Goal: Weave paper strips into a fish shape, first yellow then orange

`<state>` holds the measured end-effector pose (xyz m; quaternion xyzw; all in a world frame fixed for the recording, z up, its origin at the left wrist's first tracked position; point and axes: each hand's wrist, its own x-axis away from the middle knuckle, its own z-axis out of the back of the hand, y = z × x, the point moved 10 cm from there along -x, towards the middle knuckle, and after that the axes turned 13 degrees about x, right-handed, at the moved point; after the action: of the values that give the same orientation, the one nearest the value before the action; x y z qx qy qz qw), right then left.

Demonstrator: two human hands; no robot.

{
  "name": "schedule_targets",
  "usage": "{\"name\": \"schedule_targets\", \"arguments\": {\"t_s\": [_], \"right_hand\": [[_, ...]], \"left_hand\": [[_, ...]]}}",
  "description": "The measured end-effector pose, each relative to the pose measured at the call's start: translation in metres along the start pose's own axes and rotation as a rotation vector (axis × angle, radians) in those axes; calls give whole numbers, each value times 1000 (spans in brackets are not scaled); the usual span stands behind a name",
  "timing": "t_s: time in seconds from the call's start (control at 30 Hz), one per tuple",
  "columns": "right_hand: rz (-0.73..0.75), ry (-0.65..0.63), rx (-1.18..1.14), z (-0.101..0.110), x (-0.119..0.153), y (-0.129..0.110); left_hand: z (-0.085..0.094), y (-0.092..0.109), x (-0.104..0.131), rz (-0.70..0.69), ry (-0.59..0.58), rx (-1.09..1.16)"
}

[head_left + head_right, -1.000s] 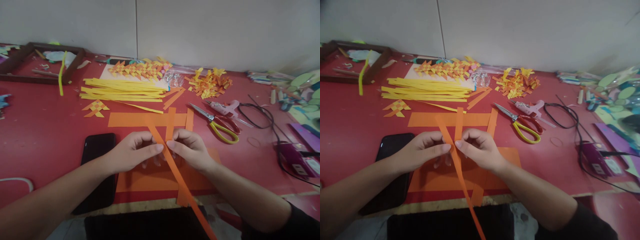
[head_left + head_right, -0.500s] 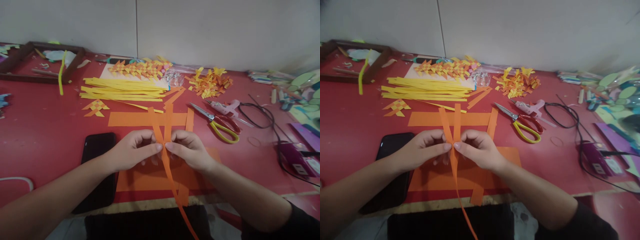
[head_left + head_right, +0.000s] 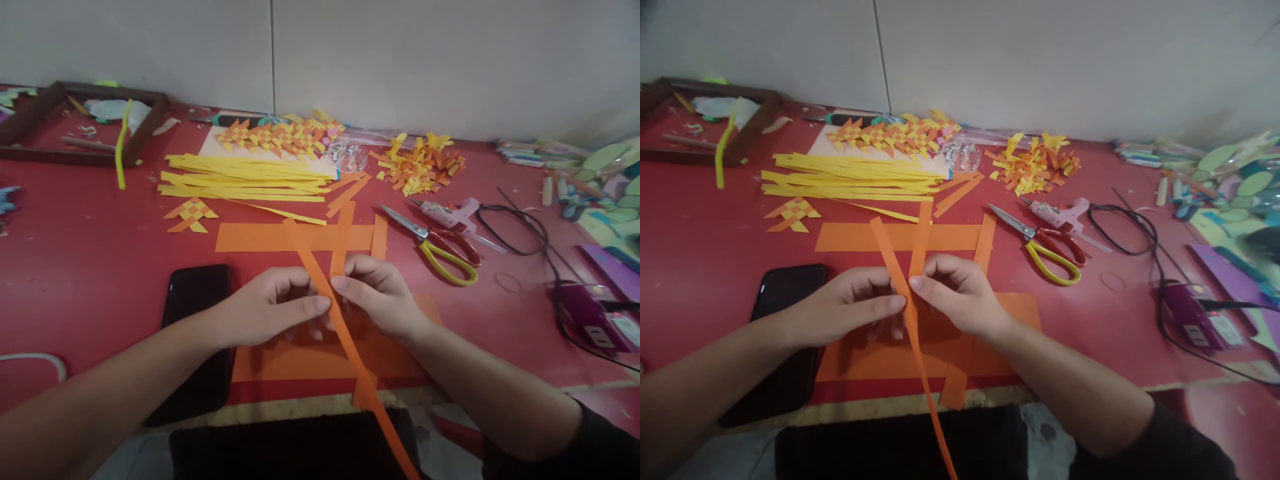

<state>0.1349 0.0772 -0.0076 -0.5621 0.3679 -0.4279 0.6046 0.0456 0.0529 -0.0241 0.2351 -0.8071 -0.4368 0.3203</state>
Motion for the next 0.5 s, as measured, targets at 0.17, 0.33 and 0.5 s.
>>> {"name": "schedule_targets", "arguments": {"t_s": [0.17,0.33,0.5], "right_hand": [[-83,-100,-66,-9,1,8],[-100,-148,-94,-14,3,11],[-70,-110,-68,-11,2,8]], "left_hand": [[2,-2,0,-1,14,-27],[4,2,-1,-39,13,-10],[5,5,-1,-63,35,1]]}}
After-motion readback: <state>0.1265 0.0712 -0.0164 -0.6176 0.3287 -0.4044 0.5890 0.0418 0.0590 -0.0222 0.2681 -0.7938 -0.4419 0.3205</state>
